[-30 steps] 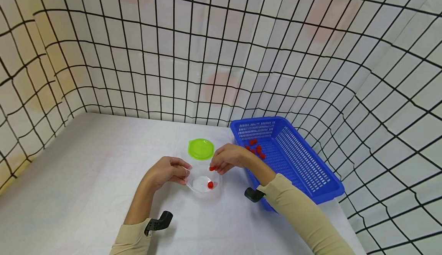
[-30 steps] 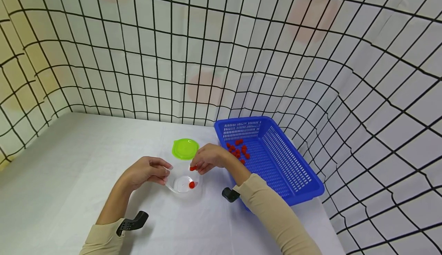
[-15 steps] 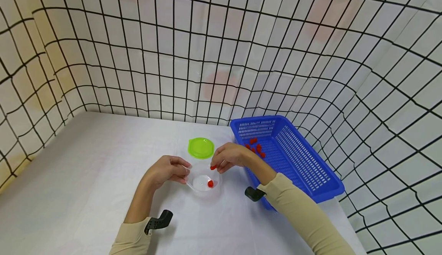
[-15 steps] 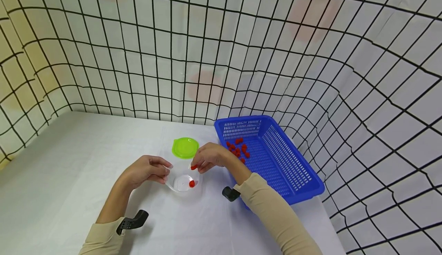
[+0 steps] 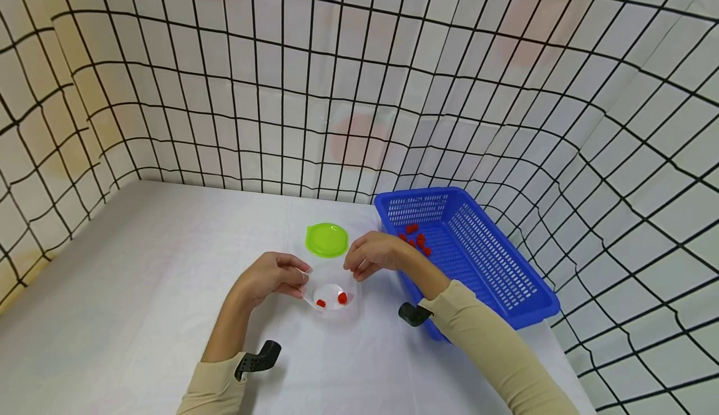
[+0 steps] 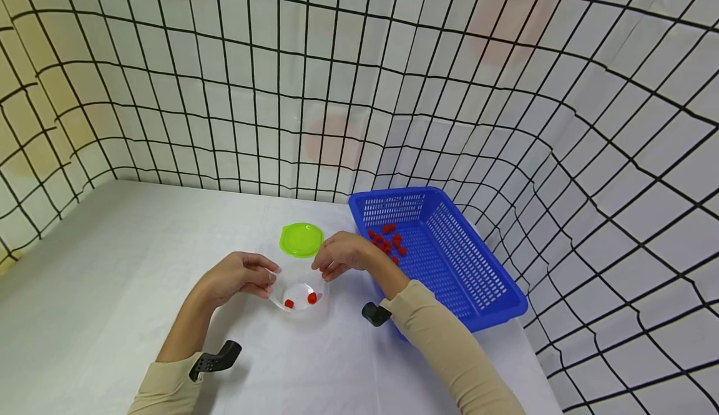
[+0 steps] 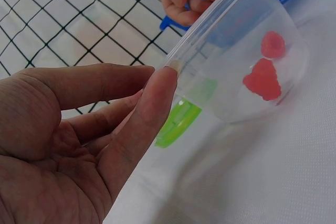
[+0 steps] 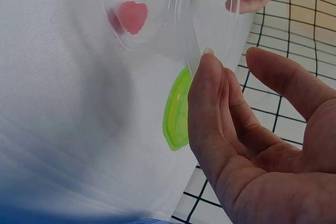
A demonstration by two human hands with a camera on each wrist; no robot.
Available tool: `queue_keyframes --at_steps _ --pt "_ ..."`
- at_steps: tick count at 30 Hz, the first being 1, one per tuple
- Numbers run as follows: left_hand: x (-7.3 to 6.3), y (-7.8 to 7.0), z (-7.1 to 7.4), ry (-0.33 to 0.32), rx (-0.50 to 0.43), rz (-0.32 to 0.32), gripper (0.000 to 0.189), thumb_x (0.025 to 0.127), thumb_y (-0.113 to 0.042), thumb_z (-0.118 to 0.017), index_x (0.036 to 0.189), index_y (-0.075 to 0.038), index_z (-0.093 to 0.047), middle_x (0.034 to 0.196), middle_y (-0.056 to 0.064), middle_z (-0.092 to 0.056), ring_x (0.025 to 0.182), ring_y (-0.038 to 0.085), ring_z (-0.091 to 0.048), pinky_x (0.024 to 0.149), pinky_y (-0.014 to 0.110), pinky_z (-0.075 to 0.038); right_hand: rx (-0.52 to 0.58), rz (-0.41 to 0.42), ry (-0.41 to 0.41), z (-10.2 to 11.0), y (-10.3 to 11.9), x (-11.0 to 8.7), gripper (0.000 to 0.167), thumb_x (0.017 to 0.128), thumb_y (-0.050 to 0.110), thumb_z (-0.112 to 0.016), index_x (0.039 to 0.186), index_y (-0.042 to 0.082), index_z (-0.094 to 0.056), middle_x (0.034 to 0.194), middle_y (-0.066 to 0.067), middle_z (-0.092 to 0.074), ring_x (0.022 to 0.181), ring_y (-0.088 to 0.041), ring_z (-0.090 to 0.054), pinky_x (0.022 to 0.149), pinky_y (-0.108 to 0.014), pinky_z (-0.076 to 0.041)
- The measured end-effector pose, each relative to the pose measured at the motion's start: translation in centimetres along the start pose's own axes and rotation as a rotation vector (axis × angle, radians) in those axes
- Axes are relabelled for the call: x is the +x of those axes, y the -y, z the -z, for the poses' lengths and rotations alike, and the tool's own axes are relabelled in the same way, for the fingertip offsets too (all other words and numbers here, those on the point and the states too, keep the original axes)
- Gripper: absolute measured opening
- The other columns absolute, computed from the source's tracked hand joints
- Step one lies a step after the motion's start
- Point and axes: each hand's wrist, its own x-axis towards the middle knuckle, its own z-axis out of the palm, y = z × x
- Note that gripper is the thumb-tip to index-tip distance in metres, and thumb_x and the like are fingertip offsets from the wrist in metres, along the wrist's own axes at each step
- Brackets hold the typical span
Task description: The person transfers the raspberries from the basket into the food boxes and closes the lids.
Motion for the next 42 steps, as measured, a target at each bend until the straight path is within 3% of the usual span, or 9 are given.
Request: queue_keyframes --at_steps 16,24,29,42 --pt "0.0 -0.1 -0.1 -0.012 0.013 0.006 0.033 0.091 -0.002 -0.067 0.118 0.015 -0.062 0.085 0.009 -0.070 0.067 0.017 -0.067 0.070 0.032 -0.064 -0.001 -0.009 -0.002 0.1 -0.1 0.0 0.016 0.091 0.013 -0.072 0.102 0.000 -0.071 0.089 -0.013 -0.068 0.075 -0.021 -0.069 0.077 -0.032 -0.064" --pt "-0.1 -0.1 -0.2 -0.010 0.010 0.001 0.033 0.091 -0.002 -0.067 0.118 0.015 -0.062 0.086 0.010 -0.070 0.068 0.017 -0.067 0.070 0.032 -0.064 -0.016 0.027 0.028 0.6 0.0 -0.5 0.024 0.093 0.016 -0.072 0.109 -0.002 -0.069 0.099 -0.018 -0.069 0.081 -0.024 -0.071 0.080 -0.035 -0.064" --pt "-0.1 -0.2 -0.3 -0.009 0.008 0.002 0.034 0.091 -0.001 -0.066 0.119 0.016 -0.061 0.088 0.012 -0.070 0.068 0.018 -0.067 0.069 0.032 -0.064 -0.003 0.046 0.003 1.8 0.4 -1.3 0.033 0.093 0.016 -0.071 0.117 -0.006 -0.067 0.110 -0.026 -0.069 0.084 -0.026 -0.072 0.082 -0.037 -0.064" --pt "-0.1 -0.2 -0.2 -0.006 0.010 0.005 0.034 0.090 -0.001 -0.067 0.119 0.016 -0.061 0.086 0.011 -0.069 0.066 0.017 -0.067 0.068 0.031 -0.064 0.062 0.113 -0.136 6.7 0.0 -3.7 0.035 0.100 0.022 -0.065 0.119 -0.008 -0.066 0.100 -0.016 -0.070 0.083 -0.023 -0.073 0.085 -0.038 -0.063"
